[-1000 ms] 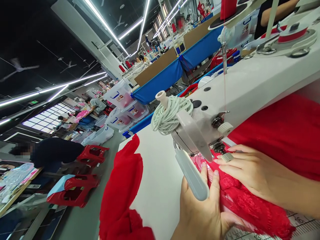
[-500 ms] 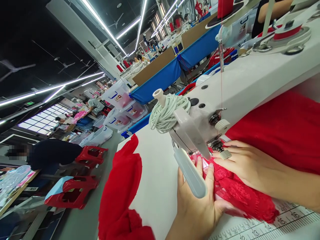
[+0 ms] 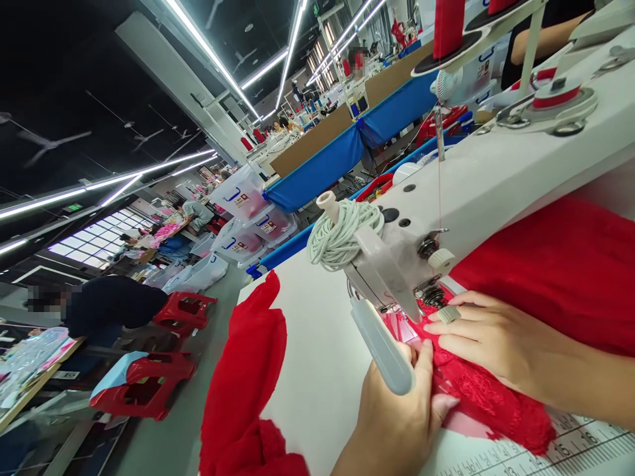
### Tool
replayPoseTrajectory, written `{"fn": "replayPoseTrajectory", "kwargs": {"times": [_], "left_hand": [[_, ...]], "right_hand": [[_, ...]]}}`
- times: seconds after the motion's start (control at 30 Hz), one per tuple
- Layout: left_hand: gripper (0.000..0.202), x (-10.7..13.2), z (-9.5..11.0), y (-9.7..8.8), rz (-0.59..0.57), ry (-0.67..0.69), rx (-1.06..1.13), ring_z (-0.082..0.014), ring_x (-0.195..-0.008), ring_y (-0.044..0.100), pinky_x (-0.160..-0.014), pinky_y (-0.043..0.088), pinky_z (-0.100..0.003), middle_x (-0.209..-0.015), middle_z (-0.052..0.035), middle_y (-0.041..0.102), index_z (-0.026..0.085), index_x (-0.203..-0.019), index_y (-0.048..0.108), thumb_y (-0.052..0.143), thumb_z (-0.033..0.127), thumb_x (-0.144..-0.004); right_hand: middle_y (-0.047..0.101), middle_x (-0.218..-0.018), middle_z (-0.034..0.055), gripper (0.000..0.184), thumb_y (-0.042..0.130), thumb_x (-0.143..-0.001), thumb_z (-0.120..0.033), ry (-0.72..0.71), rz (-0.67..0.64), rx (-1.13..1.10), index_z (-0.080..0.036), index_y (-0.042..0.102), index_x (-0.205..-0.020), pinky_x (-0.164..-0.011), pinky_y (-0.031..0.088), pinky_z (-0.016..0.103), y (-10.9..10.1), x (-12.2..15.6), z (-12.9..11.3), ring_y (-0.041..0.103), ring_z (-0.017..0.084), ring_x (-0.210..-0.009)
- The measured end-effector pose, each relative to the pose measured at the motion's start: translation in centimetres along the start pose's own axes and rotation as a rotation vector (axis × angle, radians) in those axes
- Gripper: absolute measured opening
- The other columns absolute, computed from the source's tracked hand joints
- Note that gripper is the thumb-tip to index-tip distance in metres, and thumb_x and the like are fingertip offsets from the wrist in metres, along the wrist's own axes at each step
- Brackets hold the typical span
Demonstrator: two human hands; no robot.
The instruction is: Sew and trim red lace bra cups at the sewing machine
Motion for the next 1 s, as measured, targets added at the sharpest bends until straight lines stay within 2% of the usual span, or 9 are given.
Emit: {"fn": "replayPoseTrajectory", "kwargs": {"times": [0.07,0.13,0.2,0.3,0.47,0.63,0.83,1.0], "left_hand": [[0.063,0.5,0.0,0.7,0.017,0.002,-0.04,-0.0225,-0.087,0.065,-0.072,0.059,-0.035,-0.105,-0.0183,0.064,0.009,-0.128,0.058,0.026,0.054,-0.097],[0.068,1.2,-0.1,1.5,0.076,-0.021,-0.119,-0.0279,-0.099,0.064,-0.075,0.059,-0.039,-0.121,-0.0202,0.061,0.013,-0.127,0.06,0.027,0.061,-0.093],[0.072,2.0,-0.1,2.2,0.148,-0.063,-0.178,-0.0335,-0.105,0.061,-0.076,0.059,-0.044,-0.128,-0.0195,0.059,0.015,-0.126,0.061,0.029,0.067,-0.089],[0.076,2.7,0.0,2.9,0.227,-0.127,-0.168,-0.0358,-0.104,0.06,-0.077,0.057,-0.048,-0.129,-0.0169,0.061,0.018,-0.126,0.062,0.028,0.072,-0.085],[0.093,2.8,0.5,2.5,0.303,-0.128,-0.149,-0.0353,-0.104,0.061,-0.081,0.055,-0.049,-0.126,-0.0168,0.063,0.019,-0.122,0.065,0.016,0.083,-0.076],[0.103,3.1,0.1,3.4,0.251,-0.184,-0.148,-0.0368,-0.109,0.059,-0.079,0.055,-0.049,-0.128,-0.0162,0.062,0.022,-0.128,0.062,0.009,0.087,-0.069],[0.102,3.4,-0.3,3.6,0.237,-0.219,-0.099,-0.038,-0.115,0.055,-0.091,0.047,-0.057,-0.133,-0.016,0.059,0.024,-0.131,0.06,0.001,0.083,-0.073],[0.103,2.8,-0.5,3.3,0.165,-0.226,-0.093,-0.0381,-0.119,0.053,-0.099,0.042,-0.057,-0.139,-0.0172,0.054,0.022,-0.135,0.056,0.012,0.088,-0.07]], "right_hand": [[0.073,-0.09,0.0034,0.033,0.036,-0.095,-0.015,0.002,0.02,-0.069,-0.018,0.068,-0.087,-0.092,0.039,0.044,0.1,0.1,0.1,0.063,0.021,-0.085],[0.073,-0.093,0.0039,0.029,0.04,-0.093,-0.016,0.013,0.028,-0.084,-0.018,0.068,-0.088,-0.092,0.039,0.045,0.4,0.2,0.3,0.064,0.022,-0.086],[0.074,-0.095,0.0043,0.025,0.043,-0.091,-0.015,0.024,0.032,-0.071,-0.019,0.068,-0.088,-0.092,0.039,0.045,0.6,0.2,0.5,0.065,0.022,-0.085],[0.074,-0.099,0.0039,0.025,0.045,-0.087,-0.011,0.038,0.036,-0.052,-0.019,0.068,-0.091,-0.094,0.039,0.044,0.8,0.2,0.7,0.066,0.021,-0.088],[0.075,-0.095,0.0034,0.032,0.043,-0.078,-0.005,0.046,0.061,-0.056,-0.02,0.069,-0.089,-0.093,0.041,0.042,0.6,0.3,0.6,0.066,0.021,-0.085],[0.075,-0.093,0.0029,0.03,0.043,-0.077,-0.004,0.056,0.048,-0.042,-0.02,0.068,-0.084,-0.092,0.04,0.04,0.4,0.1,0.7,0.065,0.02,-0.082],[0.074,-0.092,0.0015,0.034,0.04,-0.074,-0.001,0.051,0.028,-0.032,-0.02,0.067,-0.085,-0.092,0.037,0.039,0.2,-0.1,0.6,0.064,0.019,-0.083],[0.072,-0.082,0.001,0.036,0.04,-0.074,0.002,0.042,0.041,-0.003,-0.02,0.066,-0.082,-0.091,0.036,0.037,-0.1,-0.5,0.4,0.062,0.02,-0.079]]}}
Point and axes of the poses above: each hand's wrist, its own x-axis away from the middle knuckle, its own y-axis out of the palm, z = x × y, the point moved 7 cm from there along -x, towards the middle knuckle
